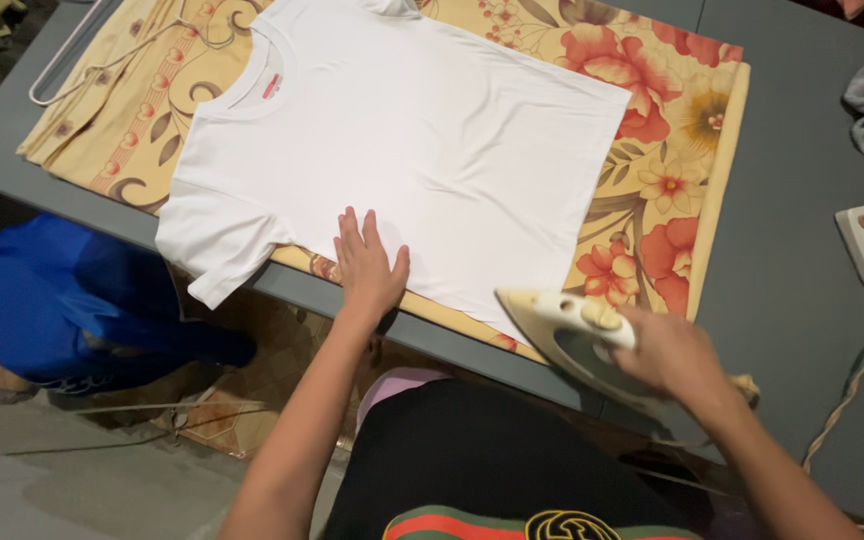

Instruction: The person irons a white t-shirt on a floral-patterned ironing board. They smooth the fabric with their hands, use a steam iron to press the sleeves and body, and flip the shirt to iron the other side.

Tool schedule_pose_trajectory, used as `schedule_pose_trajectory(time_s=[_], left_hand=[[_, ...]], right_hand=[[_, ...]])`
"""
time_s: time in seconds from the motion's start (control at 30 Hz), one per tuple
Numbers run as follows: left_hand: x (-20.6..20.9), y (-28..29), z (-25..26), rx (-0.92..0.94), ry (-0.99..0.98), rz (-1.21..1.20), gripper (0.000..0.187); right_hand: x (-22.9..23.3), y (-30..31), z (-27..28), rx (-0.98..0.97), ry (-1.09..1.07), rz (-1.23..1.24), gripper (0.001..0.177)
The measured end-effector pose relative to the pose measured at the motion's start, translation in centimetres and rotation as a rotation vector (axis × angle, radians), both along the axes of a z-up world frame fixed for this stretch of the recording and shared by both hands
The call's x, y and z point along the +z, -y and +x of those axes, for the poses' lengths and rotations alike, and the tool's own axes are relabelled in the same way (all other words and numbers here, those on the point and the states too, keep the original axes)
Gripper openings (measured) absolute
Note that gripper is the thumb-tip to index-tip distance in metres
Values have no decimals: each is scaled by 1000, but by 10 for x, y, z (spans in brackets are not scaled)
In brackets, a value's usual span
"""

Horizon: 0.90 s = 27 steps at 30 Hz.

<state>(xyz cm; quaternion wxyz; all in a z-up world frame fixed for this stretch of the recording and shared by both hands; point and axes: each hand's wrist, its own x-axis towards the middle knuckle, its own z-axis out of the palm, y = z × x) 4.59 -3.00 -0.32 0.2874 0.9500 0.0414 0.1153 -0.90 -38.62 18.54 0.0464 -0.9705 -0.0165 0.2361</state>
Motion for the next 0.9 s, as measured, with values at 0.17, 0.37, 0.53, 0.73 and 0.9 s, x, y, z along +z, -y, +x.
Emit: schedule_pose_trajectory(time_s=[0.17,0.37,0.53,0.73,0.9], left_hand=[[5,-13,-5,17,82,-206,71],[13,-25,0,183,77,-559,59],[15,-37,8,169,216,-507,55],[20,-46,28,152,164,-502,54],[19,-52,70,34,157,-612,57]], right_hand=[[-14,-32,55,89,36,-10,47],[-29,-131,109,410,98,123,37],[-27,-135,90,563,134,124,35],[-12,-89,59,89,14,78,43],[-10,-94,81,-114,-120,109,64]])
